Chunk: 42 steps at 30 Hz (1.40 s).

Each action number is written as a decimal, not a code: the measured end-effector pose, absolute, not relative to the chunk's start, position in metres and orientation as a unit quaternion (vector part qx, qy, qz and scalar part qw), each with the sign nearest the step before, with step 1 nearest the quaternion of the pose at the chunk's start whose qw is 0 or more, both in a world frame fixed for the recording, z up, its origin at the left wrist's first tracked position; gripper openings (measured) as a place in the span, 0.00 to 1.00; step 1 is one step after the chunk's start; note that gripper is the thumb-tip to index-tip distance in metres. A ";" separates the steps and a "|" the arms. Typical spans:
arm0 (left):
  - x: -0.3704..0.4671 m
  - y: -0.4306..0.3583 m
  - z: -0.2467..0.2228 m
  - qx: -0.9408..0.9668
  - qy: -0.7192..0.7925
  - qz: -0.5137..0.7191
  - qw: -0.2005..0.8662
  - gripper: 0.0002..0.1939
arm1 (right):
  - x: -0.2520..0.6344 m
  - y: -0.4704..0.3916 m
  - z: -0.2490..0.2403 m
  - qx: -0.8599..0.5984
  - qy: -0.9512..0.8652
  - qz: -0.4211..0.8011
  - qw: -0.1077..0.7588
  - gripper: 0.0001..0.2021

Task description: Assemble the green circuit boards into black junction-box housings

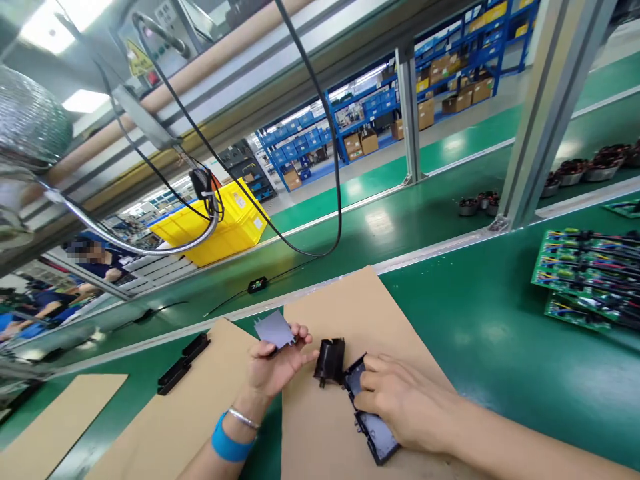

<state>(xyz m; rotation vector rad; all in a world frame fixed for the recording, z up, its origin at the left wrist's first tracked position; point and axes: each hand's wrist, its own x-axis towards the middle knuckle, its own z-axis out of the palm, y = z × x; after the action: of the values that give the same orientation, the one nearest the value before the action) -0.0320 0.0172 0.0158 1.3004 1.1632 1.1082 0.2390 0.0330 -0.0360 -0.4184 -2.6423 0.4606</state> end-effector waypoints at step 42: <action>0.136 0.084 0.059 0.678 0.411 0.276 0.543 0.25 | 0.444 0.072 0.027 -0.607 -0.633 -0.155 0.455 0.23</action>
<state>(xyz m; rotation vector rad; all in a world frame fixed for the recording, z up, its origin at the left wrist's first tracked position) 0.1362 0.0838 0.0587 1.6109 0.9758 0.6547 0.4440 0.0719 0.0267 -1.4963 -1.5616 -0.3827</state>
